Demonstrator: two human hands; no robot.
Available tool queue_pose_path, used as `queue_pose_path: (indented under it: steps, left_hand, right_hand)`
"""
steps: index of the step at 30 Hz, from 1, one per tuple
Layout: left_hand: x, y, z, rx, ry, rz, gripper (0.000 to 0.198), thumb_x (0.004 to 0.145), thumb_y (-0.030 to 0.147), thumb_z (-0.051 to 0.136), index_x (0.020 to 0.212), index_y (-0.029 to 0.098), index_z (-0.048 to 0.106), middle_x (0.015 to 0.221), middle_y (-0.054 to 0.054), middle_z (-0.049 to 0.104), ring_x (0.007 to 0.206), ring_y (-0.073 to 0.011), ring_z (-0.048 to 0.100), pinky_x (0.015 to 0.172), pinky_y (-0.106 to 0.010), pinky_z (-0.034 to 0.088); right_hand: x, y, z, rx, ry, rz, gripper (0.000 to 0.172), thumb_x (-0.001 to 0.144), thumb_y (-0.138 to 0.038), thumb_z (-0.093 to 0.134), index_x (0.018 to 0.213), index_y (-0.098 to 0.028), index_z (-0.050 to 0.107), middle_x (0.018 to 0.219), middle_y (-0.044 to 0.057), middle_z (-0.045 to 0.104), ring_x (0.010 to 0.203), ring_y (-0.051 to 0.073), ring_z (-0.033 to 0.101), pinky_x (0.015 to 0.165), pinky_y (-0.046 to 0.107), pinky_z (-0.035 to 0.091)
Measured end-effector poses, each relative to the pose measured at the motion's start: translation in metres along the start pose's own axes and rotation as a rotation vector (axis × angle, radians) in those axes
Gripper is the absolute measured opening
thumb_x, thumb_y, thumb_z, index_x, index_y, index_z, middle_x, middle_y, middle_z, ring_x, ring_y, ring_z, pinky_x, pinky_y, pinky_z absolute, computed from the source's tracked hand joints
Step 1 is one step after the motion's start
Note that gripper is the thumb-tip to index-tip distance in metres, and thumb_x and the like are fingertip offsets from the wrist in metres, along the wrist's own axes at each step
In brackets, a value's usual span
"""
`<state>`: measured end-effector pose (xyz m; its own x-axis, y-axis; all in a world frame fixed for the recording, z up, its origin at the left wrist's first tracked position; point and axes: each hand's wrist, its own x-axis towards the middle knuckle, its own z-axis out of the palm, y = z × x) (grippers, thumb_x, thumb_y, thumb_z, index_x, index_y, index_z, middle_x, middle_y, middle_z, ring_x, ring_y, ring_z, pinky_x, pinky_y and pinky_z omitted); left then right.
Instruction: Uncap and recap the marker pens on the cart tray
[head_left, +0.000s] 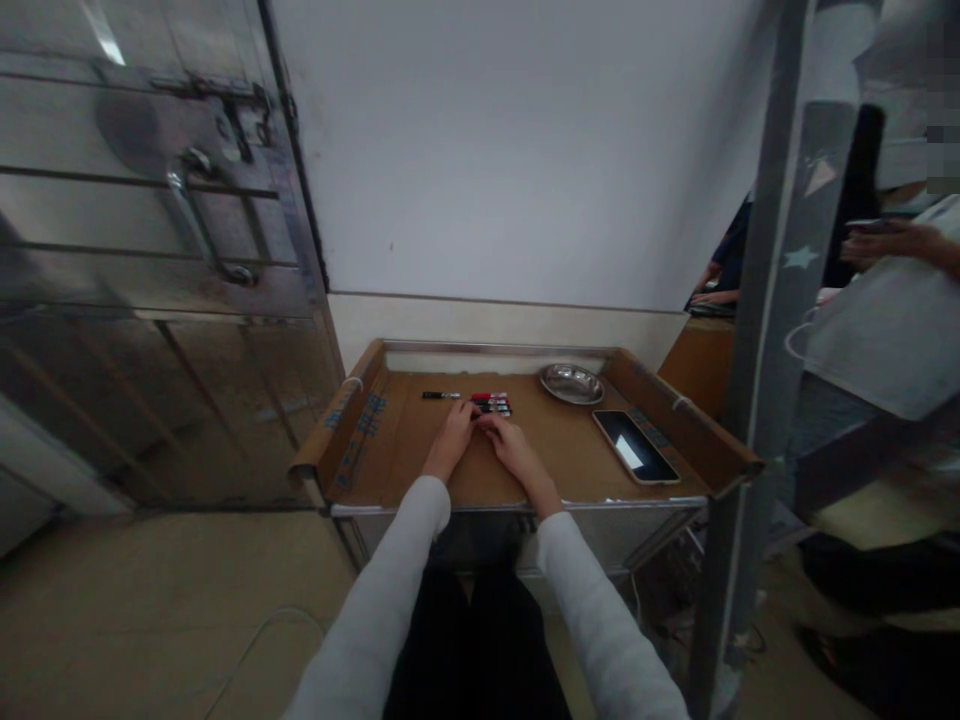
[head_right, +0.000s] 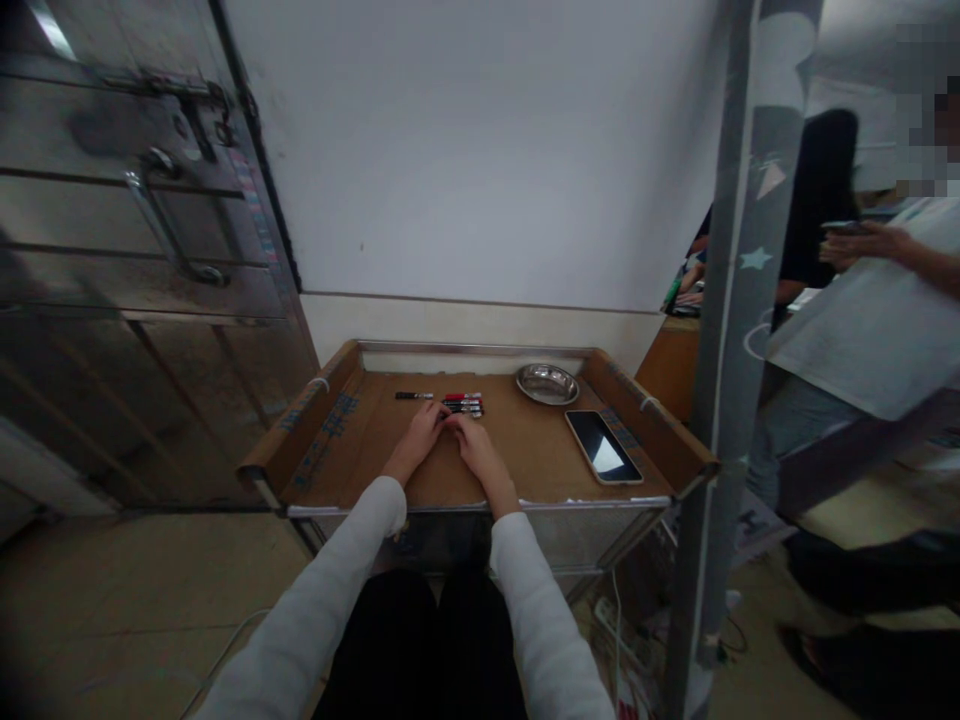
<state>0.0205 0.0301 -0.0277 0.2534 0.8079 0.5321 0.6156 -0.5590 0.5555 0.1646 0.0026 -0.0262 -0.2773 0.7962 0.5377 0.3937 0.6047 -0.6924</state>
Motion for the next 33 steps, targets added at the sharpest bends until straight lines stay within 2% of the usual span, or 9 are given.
queue_pose_path:
  steps: [2,5,9,13,18,24,26,30,33]
  left_hand:
    - [-0.001,-0.002,0.001,-0.009,0.009,0.000,0.022,0.082,0.003,0.042,0.092,0.016,0.056,0.097,-0.006,0.054,0.090,-0.0164,0.056,0.086,-0.033,0.047]
    - [-0.003,-0.001,-0.001,-0.010,0.030,0.025,0.026,0.083,0.002,0.038,0.095,0.017,0.056,0.097,-0.006,0.054,0.091,-0.0167,0.056,0.088,-0.034,0.046]
    - [-0.006,0.004,-0.006,-0.028,-0.012,0.098,0.025,0.081,0.004,0.042,0.095,0.018,0.058,0.098,-0.006,0.054,0.093,-0.0167,0.056,0.088,-0.034,0.046]
    - [-0.006,0.008,-0.008,-0.006,-0.067,0.164,0.019,0.080,0.011,0.051,0.096,0.018,0.060,0.100,-0.006,0.054,0.098,-0.0185,0.054,0.091,-0.036,0.045]
    - [-0.005,0.005,-0.005,0.002,-0.104,0.175,0.020,0.081,0.017,0.056,0.100,0.019,0.060,0.101,-0.007,0.055,0.100,-0.0199,0.053,0.092,-0.038,0.044]
    - [-0.002,0.005,-0.003,-0.041,-0.101,0.140,0.019,0.082,0.011,0.051,0.098,0.018,0.058,0.102,-0.007,0.055,0.100,-0.0188,0.054,0.093,-0.037,0.044]
    - [-0.001,0.006,-0.003,-0.055,-0.108,0.125,0.019,0.081,0.009,0.049,0.095,0.018,0.058,0.102,-0.006,0.055,0.100,-0.0184,0.055,0.093,-0.036,0.045]
    - [-0.001,0.004,-0.001,-0.049,-0.112,0.132,0.020,0.081,0.008,0.047,0.094,0.018,0.059,0.103,-0.007,0.056,0.103,-0.0190,0.054,0.096,-0.037,0.043]
    - [0.000,0.002,0.001,-0.049,-0.116,0.143,0.023,0.082,0.008,0.046,0.097,0.018,0.060,0.102,-0.007,0.056,0.101,-0.0182,0.054,0.095,-0.036,0.044]
  right_hand:
    - [-0.003,0.000,-0.001,-0.113,-0.026,-0.028,0.031,0.080,-0.008,0.043,0.102,-0.021,0.060,0.103,0.005,0.064,0.098,0.017,0.058,0.090,0.034,0.043]
    - [-0.009,-0.001,-0.006,-0.300,0.046,-0.004,0.027,0.081,-0.013,0.050,0.106,-0.019,0.058,0.108,0.009,0.061,0.103,0.022,0.054,0.092,0.039,0.042]
    - [-0.015,0.003,-0.011,-0.479,0.174,0.088,0.016,0.080,-0.024,0.059,0.095,-0.019,0.061,0.097,0.010,0.059,0.094,0.025,0.053,0.084,0.041,0.044]
    - [-0.015,0.008,-0.010,-0.406,0.174,0.116,0.004,0.081,-0.019,0.056,0.082,-0.019,0.060,0.088,0.007,0.059,0.082,0.021,0.055,0.076,0.035,0.045]
    - [-0.012,0.007,-0.011,-0.332,0.113,0.055,0.011,0.083,-0.014,0.050,0.081,-0.019,0.059,0.088,0.005,0.060,0.085,0.019,0.056,0.080,0.032,0.044]
    - [-0.010,0.001,-0.007,-0.505,0.163,0.102,0.015,0.085,-0.028,0.052,0.094,-0.019,0.059,0.095,0.009,0.058,0.091,0.023,0.053,0.082,0.037,0.043]
    - [-0.008,0.002,-0.005,-0.567,0.171,0.105,0.015,0.084,-0.030,0.052,0.092,-0.019,0.060,0.094,0.010,0.057,0.092,0.024,0.051,0.083,0.038,0.042]
    - [-0.006,0.008,-0.003,-0.599,0.158,0.090,0.009,0.082,-0.023,0.051,0.082,-0.019,0.059,0.088,0.009,0.057,0.087,0.023,0.051,0.082,0.037,0.042]
    - [-0.005,0.012,-0.004,-0.531,0.130,0.062,0.009,0.080,-0.017,0.048,0.080,-0.019,0.057,0.086,0.007,0.058,0.086,0.022,0.051,0.081,0.036,0.042]
